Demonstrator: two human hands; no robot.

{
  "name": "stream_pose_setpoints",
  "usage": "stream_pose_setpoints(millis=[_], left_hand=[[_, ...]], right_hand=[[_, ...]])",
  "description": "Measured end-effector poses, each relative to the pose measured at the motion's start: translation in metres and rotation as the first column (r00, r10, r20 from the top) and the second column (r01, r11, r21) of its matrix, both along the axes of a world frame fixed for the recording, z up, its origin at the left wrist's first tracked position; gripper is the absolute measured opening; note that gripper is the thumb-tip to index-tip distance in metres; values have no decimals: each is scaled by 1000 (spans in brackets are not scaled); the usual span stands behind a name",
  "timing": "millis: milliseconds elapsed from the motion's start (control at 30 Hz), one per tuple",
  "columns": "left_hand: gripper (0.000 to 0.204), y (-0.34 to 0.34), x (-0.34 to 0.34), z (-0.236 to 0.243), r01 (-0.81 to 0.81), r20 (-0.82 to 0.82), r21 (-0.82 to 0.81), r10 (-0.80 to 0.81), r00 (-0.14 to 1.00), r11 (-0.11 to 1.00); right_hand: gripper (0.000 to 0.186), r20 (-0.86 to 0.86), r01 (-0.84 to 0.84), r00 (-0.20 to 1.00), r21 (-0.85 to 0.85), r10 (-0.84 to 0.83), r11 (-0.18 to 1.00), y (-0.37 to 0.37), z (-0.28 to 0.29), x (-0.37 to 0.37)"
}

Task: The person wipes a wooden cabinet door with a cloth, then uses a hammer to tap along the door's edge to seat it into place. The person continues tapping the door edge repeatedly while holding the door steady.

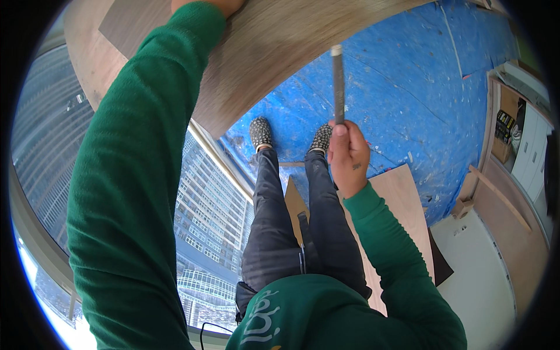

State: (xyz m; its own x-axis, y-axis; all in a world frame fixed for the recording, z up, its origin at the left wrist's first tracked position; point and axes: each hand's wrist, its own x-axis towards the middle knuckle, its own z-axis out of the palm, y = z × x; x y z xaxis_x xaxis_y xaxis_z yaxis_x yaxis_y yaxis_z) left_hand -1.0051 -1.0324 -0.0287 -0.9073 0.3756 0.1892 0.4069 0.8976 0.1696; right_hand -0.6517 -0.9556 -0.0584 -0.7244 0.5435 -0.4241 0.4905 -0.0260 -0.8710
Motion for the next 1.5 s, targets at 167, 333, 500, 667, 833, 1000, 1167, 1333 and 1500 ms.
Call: stream_pose_setpoints(millis=[167,333,500,667,833,1000,1167,1333,1500], left_hand=[[63,0,4,3,18,2,77,-18,1000,997],[63,0,-1,0,0,-4,9,0,1000,1000],[63,0,0,0,9,-11,8,-9,1000,1000],[63,1,9,6,22,-5,81,-22,1000,996],[63,2,5,6,16,-14,39,-15,1000,999],[64,-1,3,2,38,-37,59,-36,999,998],[63,0,1,-2,10,-24,25,-10,1000,1000],[63,-3,4,-4,45,-58,70,-41,997,997],[61,-2,-1,-4,29,-62,11,-29,998,1000]], right_hand=[[34,38,-49,998,-20,49,999,-21,-11,3],[44,3,-2,1000,44,2,999,10,-15,-82],[47,-27,75,997,1,-75,997,-2,5,-86],[42,11,-34,999,68,33,997,-26,8,-57],[44,-52,19,998,-37,-20,999,6,-20,-95],[45,-53,0,999,104,6,995,-25,5,-65],[48,23,-66,998,60,65,996,-28,6,-62],[49,-88,67,993,-147,-81,987,-4,-5,-93],[50,126,-46,991,-31,50,998,-30,33,-65]])
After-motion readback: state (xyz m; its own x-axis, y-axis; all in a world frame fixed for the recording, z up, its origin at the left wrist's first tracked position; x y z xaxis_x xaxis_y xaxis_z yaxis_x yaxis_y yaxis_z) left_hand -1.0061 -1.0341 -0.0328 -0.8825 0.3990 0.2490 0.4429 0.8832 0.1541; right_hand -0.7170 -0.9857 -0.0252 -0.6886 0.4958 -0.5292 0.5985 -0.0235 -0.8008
